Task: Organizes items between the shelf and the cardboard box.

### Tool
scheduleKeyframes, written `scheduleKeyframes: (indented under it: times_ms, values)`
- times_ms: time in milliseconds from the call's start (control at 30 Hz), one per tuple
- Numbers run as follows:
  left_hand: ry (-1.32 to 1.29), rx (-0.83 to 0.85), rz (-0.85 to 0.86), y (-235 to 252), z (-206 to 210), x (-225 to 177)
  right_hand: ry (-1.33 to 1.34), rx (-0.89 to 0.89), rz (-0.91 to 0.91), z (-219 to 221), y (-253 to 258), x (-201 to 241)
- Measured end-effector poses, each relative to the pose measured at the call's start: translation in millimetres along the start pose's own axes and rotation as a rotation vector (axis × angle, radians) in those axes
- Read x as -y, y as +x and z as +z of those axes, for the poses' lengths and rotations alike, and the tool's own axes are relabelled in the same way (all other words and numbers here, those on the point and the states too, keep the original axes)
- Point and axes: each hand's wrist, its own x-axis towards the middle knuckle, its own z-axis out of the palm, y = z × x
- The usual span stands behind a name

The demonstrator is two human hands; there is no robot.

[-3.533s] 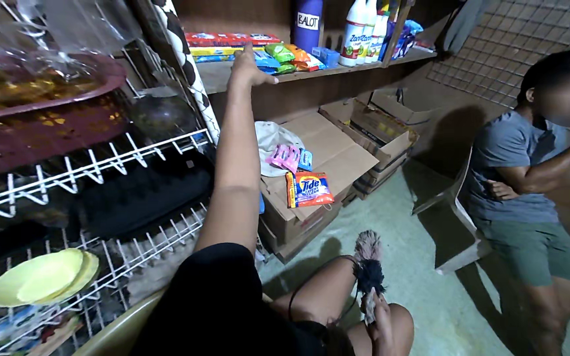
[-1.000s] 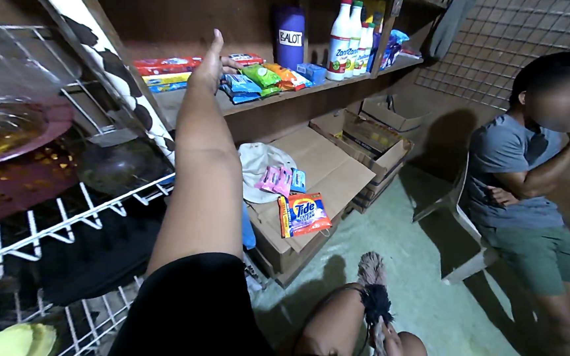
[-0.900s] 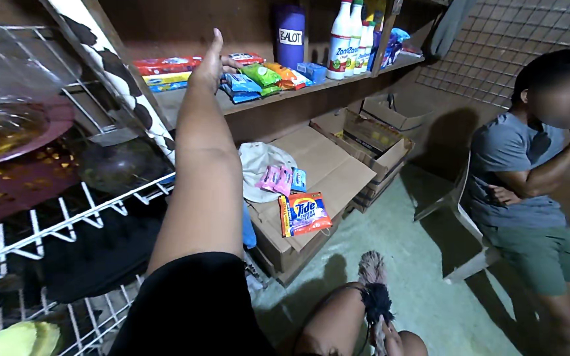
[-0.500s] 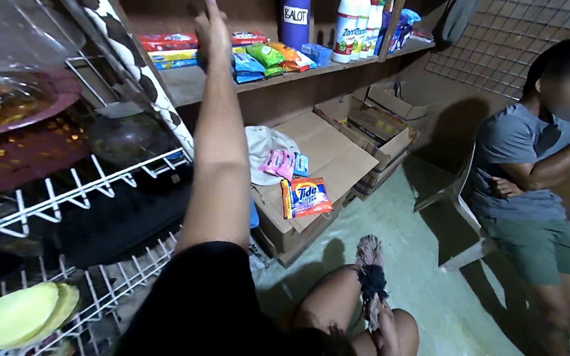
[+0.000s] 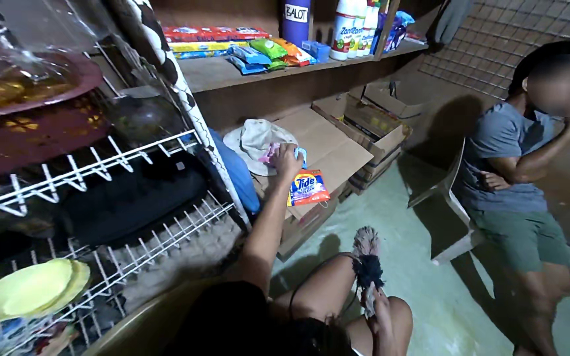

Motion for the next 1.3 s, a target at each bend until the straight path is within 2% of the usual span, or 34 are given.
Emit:
scheduleKeyframes:
  times_ms: [233,333,467,667,733,900,967,1100,1200,1300]
  values:
    - [0.506,0.357,0.106,26.2,32.5,-7.3,0.005,0.003,-0.023,7.3,-4.4,3.2]
    - [0.615,0.468,0.104,40.5,42.5,-7.3,-0.013,0.004,-0.033,4.3,-6.1,1.1]
    - [0.677,0.534,0.119,52.8,47.1,-14.0,-0.037,-0.024,-0.042,-1.4,-9.2,4.0]
    - [0.656,0.575,0.224,68.4,45.1,13.8,-0.063,-0.014,-0.041,1.4,-7.0,0.3]
    - [0.631,0.563,0.273,72.0,40.3,13.6,-0.093,-0.022,-0.043,3.4,-10.0,2.3]
    - [0.648,0.547,0.266,79.1,44.5,21.2,-0.041,-0.045,-0.039,2.5,-4.5,0.5]
    - [0.573,0.512,0.284,77.5,39.5,15.0,-0.031,-0.040,-0.031,1.3,-4.2,0.0]
    - [0.099,0.326,0.367,71.8,-4.8,-24.4,0.003,-0.043,-0.012,2.1,-3.4,0.9]
    - [-0.225,0.167,0.503,65.8,-78.3,-63.2,-0.012,-0.047,0.004,3.6,-6.1,3.5]
    - [-0.272,-0.105,0.558,66.6,-157.3,-95.5,-0.059,-0.044,0.017,3.9,-3.8,3.0]
